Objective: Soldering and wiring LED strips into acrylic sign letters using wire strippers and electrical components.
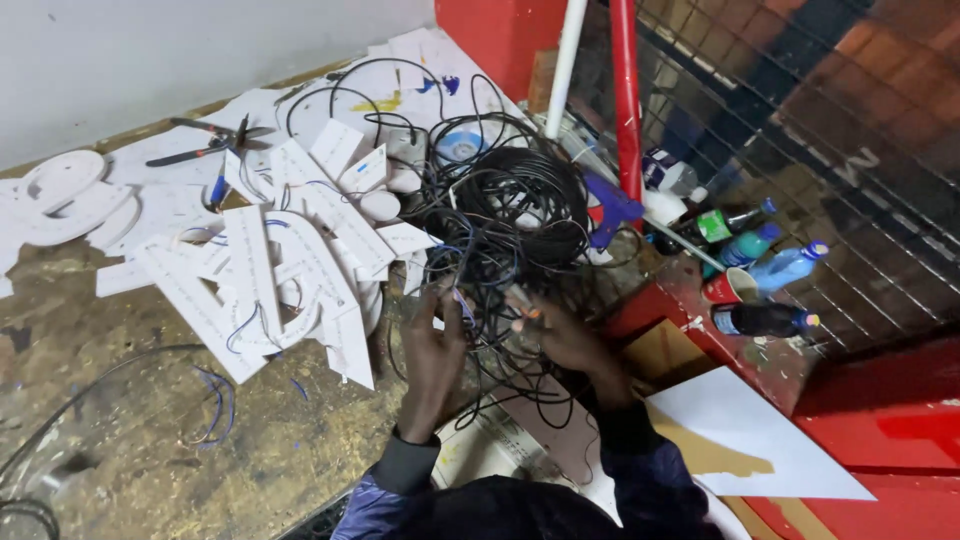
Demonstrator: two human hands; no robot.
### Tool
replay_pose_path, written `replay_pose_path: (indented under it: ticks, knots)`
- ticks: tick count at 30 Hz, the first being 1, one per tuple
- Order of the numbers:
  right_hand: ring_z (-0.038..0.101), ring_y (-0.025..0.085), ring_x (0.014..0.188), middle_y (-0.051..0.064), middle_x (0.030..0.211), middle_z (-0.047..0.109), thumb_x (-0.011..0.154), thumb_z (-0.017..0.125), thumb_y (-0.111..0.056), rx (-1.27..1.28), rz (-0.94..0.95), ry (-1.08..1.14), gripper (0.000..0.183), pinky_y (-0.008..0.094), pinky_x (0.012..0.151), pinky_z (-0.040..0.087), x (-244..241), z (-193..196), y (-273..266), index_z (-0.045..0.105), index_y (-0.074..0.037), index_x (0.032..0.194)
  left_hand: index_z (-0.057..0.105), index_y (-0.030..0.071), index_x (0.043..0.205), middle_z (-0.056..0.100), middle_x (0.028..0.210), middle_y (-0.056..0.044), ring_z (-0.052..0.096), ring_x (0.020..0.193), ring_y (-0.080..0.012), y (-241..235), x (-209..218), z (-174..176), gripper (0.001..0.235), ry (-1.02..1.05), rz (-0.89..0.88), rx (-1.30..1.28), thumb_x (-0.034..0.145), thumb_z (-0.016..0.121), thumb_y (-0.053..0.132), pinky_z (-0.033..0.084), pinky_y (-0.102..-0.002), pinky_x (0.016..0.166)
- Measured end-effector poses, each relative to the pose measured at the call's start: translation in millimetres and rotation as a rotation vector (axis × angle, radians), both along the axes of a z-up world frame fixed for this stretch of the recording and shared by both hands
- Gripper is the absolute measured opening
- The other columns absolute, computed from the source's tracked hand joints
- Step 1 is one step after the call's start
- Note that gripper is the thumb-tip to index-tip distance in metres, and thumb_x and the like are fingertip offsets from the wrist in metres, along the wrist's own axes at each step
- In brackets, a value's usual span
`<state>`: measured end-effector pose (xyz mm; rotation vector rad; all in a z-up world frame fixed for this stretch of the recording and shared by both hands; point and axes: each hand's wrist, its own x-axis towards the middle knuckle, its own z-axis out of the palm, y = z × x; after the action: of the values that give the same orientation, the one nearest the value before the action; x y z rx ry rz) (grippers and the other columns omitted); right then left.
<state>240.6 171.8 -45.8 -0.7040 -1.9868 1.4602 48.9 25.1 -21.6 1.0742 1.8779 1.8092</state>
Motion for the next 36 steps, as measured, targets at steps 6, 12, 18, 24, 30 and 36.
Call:
replay_pose_path:
  ticks: [6,12,18,24,30,36]
  knots:
    - [0.058,0.04,0.152,0.015,0.16,0.068,0.111,0.071,-0.003,0.054,0.272,-0.038,0.061,0.059,0.126,0.043,-29.2,47.3,-23.0,0.056,-0.009,0.169,0.082,0.001,0.11,0.076,0.081,-0.013,0.076,0.064,-0.0257,-5.6,5.7,15.5,0.022,0.29,-0.007,0.043,0.116,0.062,0.011,0.066,-0.036,0.06]
    - [0.071,0.044,0.133,0.024,0.137,0.078,0.114,0.065,-0.003,0.128,0.275,0.006,0.046,0.06,0.119,0.049,-31.8,46.6,-17.2,0.061,0.001,0.16,0.079,-0.001,0.1,0.074,0.078,-0.022,0.077,0.077,-0.0475,-11.8,1.9,24.3,0.019,0.333,0.02,0.148,0.112,0.066,0.006,0.061,-0.051,0.068]
    - [0.073,0.033,0.128,0.02,0.125,0.08,0.114,0.069,-0.007,0.183,0.257,0.027,0.04,0.057,0.113,0.054,-31.7,50.2,-12.9,0.065,0.001,0.153,0.08,-0.003,0.097,0.075,0.079,-0.025,0.078,0.08,-0.0503,-9.4,-2.7,23.4,0.02,0.31,-0.008,0.17,0.111,0.069,0.005,0.062,-0.048,0.07]
    - [0.073,0.038,0.123,0.025,0.119,0.078,0.115,0.065,-0.005,0.143,0.274,0.027,0.034,0.06,0.11,0.053,-36.2,83.5,-29.8,0.065,0.003,0.148,0.083,-0.002,0.106,0.079,0.083,-0.023,0.078,0.076,-0.0435,-8.9,-5.3,24.7,0.02,0.26,-0.078,0.163,0.112,0.065,0.003,0.062,-0.049,0.068]
    - [0.077,0.042,0.118,0.026,0.121,0.081,0.116,0.066,-0.01,0.163,0.238,-0.02,0.039,0.059,0.11,0.054,-39.1,86.8,-35.1,0.066,0.006,0.151,0.083,-0.005,0.112,0.079,0.083,-0.025,0.08,0.076,-0.0406,-6.6,-10.6,22.2,0.027,0.205,-0.133,0.208,0.117,0.058,0.003,0.062,-0.043,0.058]
    - [0.077,0.044,0.112,0.026,0.119,0.081,0.116,0.069,-0.019,0.171,0.175,-0.027,0.036,0.055,0.104,0.056,-48.5,79.0,-36.3,0.072,0.003,0.144,0.078,-0.001,0.101,0.085,0.113,-0.024,0.08,0.112,-0.0509,-2.2,-16.6,45.2,0.018,0.252,-0.112,0.437,0.11,0.064,-0.007,0.063,-0.06,0.095]
